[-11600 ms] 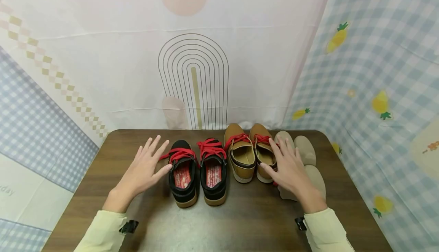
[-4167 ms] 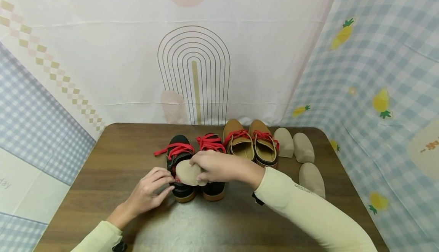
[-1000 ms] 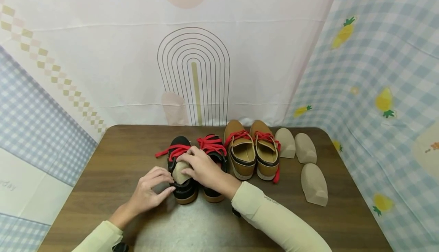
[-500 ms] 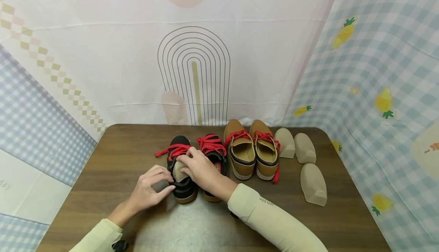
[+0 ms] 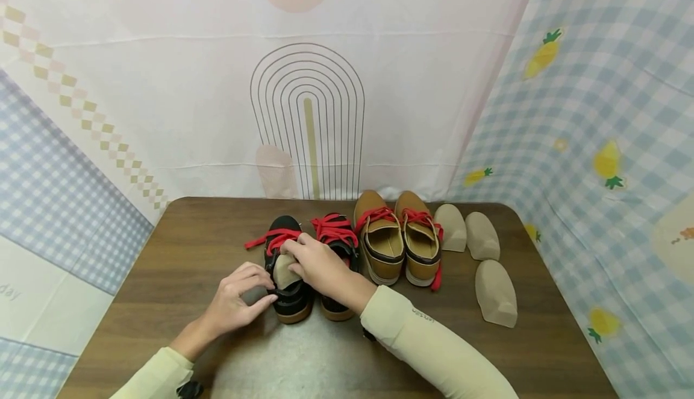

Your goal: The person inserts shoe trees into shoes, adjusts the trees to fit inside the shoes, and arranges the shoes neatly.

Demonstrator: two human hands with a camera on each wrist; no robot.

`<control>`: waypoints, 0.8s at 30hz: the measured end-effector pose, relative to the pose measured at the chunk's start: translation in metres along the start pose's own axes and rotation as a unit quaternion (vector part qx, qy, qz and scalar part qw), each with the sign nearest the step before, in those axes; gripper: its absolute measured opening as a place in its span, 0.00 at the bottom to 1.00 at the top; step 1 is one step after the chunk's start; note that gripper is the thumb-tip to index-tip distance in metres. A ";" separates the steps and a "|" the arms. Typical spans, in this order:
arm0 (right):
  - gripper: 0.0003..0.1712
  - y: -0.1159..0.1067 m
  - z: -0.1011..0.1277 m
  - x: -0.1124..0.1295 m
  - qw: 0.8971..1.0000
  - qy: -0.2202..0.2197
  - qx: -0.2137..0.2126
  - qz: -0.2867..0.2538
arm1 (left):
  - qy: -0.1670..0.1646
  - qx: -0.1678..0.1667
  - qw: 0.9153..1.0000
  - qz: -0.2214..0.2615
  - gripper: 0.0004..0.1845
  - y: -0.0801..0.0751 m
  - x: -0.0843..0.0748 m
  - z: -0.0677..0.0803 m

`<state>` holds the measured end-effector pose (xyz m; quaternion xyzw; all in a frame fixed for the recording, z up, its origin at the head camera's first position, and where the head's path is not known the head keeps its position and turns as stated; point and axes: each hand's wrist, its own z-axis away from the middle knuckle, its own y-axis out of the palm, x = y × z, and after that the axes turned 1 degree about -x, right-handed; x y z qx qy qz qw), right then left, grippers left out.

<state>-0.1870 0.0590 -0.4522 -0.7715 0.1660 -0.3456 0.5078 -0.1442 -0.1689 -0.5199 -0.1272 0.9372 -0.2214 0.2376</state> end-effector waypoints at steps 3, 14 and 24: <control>0.16 0.001 -0.001 0.001 1.000 0.000 0.005 0.010 | 0.000 0.001 1.000 0.001 0.12 0.000 -0.001 0.000; 0.15 0.021 0.003 0.006 0.991 -0.039 -0.045 0.119 | -0.011 0.006 1.000 -0.003 0.12 0.000 -0.002 0.001; 0.12 0.027 0.003 0.008 0.983 -0.041 -0.055 0.170 | -0.009 0.006 1.000 -0.003 0.11 0.001 -0.001 0.001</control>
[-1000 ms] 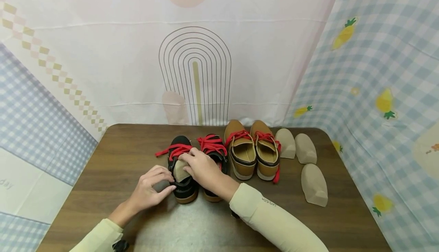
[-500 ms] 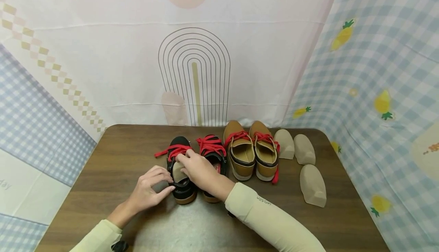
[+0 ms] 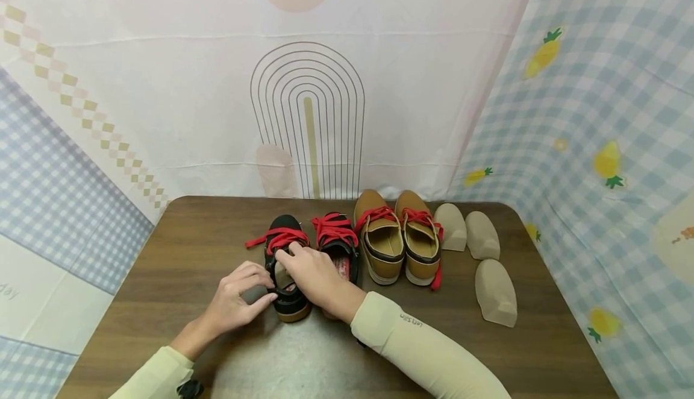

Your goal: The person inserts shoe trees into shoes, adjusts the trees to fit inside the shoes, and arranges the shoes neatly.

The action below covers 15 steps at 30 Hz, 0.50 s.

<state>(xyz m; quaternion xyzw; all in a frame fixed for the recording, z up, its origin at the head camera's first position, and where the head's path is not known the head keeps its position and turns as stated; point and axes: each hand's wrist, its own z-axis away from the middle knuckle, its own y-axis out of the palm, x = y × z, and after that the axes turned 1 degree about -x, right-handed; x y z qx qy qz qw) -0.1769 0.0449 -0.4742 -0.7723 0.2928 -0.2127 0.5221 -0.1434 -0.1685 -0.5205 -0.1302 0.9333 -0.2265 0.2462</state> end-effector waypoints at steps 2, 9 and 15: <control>0.11 -0.001 0.000 -0.001 1.000 0.001 0.004 -0.010 | 0.001 0.000 1.000 0.001 0.11 0.000 0.001 0.000; 0.07 -0.007 -0.002 -0.007 0.997 0.024 0.003 -0.079 | 0.004 0.001 1.000 -0.002 0.10 0.001 0.003 0.001; 0.06 -0.003 -0.006 -0.007 0.997 0.019 0.007 -0.077 | 0.006 -0.004 1.000 -0.004 0.10 0.000 0.003 0.001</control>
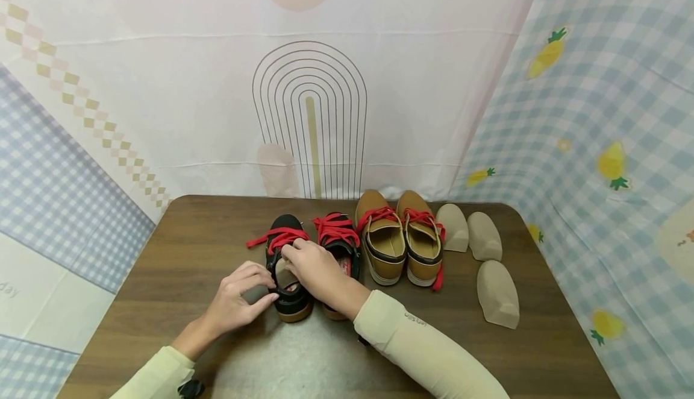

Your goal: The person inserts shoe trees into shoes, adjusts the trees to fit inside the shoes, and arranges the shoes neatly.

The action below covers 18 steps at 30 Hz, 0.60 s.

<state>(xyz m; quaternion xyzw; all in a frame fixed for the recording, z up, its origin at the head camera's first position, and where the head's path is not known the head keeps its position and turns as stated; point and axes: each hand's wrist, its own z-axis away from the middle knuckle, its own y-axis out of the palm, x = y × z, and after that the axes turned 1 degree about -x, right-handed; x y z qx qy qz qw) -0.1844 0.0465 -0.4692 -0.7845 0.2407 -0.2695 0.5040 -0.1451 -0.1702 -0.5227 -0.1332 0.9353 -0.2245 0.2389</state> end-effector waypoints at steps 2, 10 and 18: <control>0.06 0.001 0.000 0.001 1.000 -0.004 -0.001 0.010 | 0.002 -0.003 1.000 0.000 0.10 0.000 0.000 0.000; 0.07 0.003 0.003 0.005 0.999 0.003 -0.015 0.039 | 0.009 -0.006 1.000 -0.001 0.10 -0.001 0.000 -0.001; 0.09 -0.002 0.002 0.000 0.996 0.046 -0.010 -0.070 | 0.009 -0.005 1.000 -0.001 0.10 -0.001 -0.001 -0.001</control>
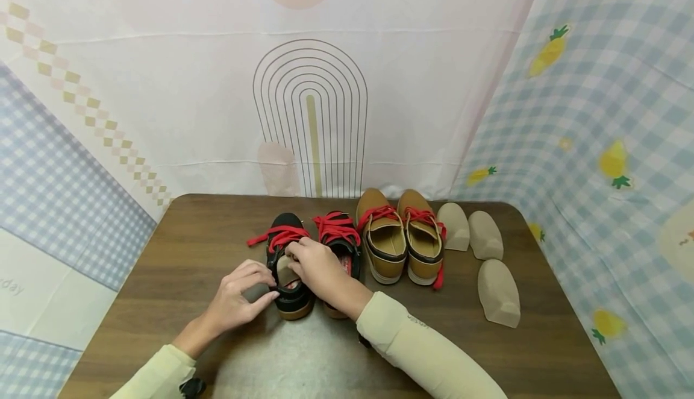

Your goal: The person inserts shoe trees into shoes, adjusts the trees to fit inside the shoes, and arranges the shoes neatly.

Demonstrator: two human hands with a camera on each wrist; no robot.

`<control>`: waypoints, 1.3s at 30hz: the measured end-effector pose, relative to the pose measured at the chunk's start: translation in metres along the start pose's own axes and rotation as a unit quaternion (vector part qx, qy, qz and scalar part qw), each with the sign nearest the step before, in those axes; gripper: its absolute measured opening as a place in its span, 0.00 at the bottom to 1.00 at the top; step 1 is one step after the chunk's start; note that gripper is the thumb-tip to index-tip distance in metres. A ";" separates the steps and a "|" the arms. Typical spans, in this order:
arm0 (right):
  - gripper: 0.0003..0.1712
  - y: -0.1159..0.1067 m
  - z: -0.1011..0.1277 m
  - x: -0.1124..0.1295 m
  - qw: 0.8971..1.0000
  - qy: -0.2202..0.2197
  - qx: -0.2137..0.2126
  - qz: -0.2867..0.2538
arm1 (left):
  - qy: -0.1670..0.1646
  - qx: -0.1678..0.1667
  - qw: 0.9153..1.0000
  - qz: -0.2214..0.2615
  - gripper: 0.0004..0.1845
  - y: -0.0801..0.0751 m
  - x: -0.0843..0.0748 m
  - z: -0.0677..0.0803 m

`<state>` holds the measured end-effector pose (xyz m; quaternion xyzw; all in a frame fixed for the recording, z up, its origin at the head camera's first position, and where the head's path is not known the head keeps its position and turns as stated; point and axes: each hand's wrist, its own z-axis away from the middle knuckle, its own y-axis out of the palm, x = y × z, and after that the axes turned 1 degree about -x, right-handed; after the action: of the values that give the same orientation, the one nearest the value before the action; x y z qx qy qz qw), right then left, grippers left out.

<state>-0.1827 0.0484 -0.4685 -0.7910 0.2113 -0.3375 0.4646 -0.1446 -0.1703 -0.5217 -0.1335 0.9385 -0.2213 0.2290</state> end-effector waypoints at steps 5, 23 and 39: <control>0.09 0.000 -0.002 -0.003 0.999 0.000 -0.007 -0.048 | -0.005 0.000 1.000 0.001 0.11 -0.001 0.000 0.001; 0.12 0.009 0.000 -0.010 0.999 -0.005 -0.042 -0.021 | -0.006 -0.001 1.000 0.001 0.12 0.001 0.000 0.001; 0.12 -0.002 0.006 -0.009 0.998 -0.004 -0.029 -0.048 | -0.009 0.013 1.000 -0.015 0.12 0.000 -0.002 0.000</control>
<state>-0.1840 0.0587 -0.4720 -0.8146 0.1807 -0.3500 0.4258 -0.1428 -0.1700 -0.5209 -0.1464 0.9315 -0.2352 0.2356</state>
